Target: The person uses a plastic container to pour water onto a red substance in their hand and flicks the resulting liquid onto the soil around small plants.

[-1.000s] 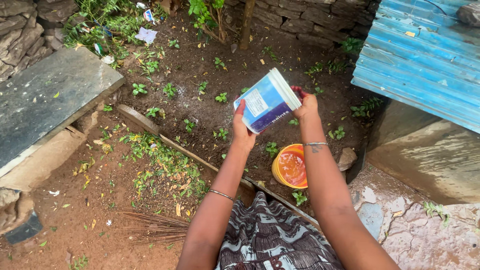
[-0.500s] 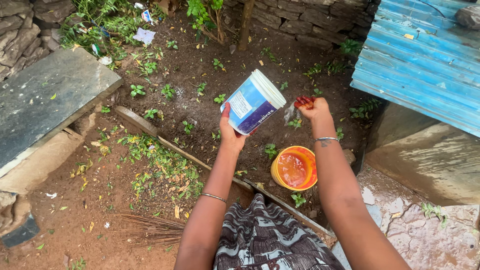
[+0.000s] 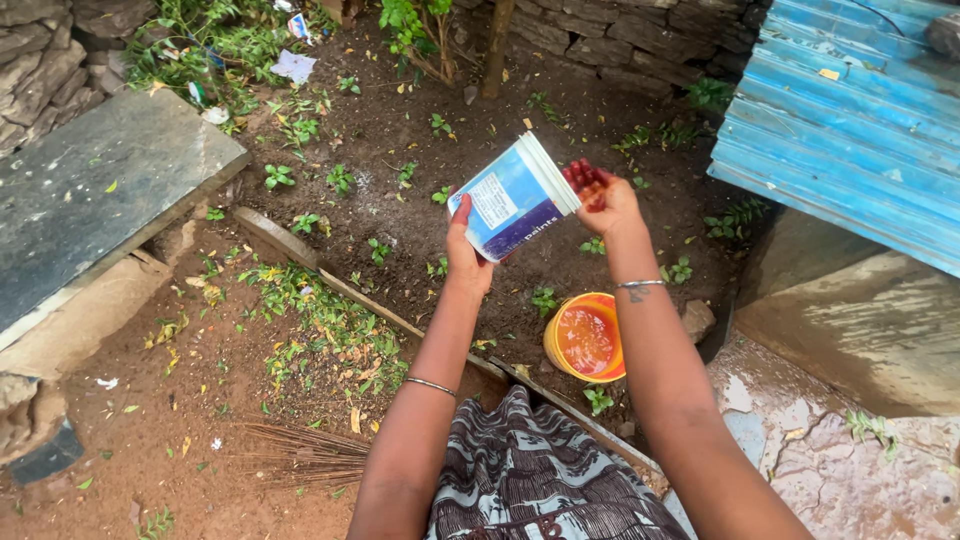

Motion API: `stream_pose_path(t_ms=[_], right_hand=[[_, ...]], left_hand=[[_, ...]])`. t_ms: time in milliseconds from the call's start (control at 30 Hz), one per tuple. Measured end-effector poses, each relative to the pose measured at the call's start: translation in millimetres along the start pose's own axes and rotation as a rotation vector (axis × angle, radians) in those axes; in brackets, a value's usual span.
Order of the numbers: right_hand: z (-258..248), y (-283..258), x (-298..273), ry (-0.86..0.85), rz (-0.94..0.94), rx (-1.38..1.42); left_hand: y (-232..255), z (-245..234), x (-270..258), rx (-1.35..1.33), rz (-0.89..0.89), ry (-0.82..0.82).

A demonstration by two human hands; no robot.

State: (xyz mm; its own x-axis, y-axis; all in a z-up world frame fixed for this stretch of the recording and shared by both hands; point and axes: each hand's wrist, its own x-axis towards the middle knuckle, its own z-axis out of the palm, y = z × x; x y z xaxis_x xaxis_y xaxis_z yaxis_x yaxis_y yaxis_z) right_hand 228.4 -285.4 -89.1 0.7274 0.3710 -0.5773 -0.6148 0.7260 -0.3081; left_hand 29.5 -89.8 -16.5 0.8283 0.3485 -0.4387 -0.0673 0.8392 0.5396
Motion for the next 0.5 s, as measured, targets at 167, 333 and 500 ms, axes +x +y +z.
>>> stream_pose_path(t_ms=[167, 333, 500], right_hand=[[-16.2, 22.8, 55.9, -0.063, 0.12, 0.09], [-7.3, 54.3, 81.9, -0.003, 0.174, -0.01], [5.7, 88.4, 90.5, -0.031, 0.207, -0.149]], left_hand=[[8.4, -5.4, -0.8, 0.014, 0.117, -0.036], [20.4, -16.2, -4.7, 0.024, 0.208, -0.024], [37.8, -29.9, -9.9, 0.106, 0.315, 0.04]])
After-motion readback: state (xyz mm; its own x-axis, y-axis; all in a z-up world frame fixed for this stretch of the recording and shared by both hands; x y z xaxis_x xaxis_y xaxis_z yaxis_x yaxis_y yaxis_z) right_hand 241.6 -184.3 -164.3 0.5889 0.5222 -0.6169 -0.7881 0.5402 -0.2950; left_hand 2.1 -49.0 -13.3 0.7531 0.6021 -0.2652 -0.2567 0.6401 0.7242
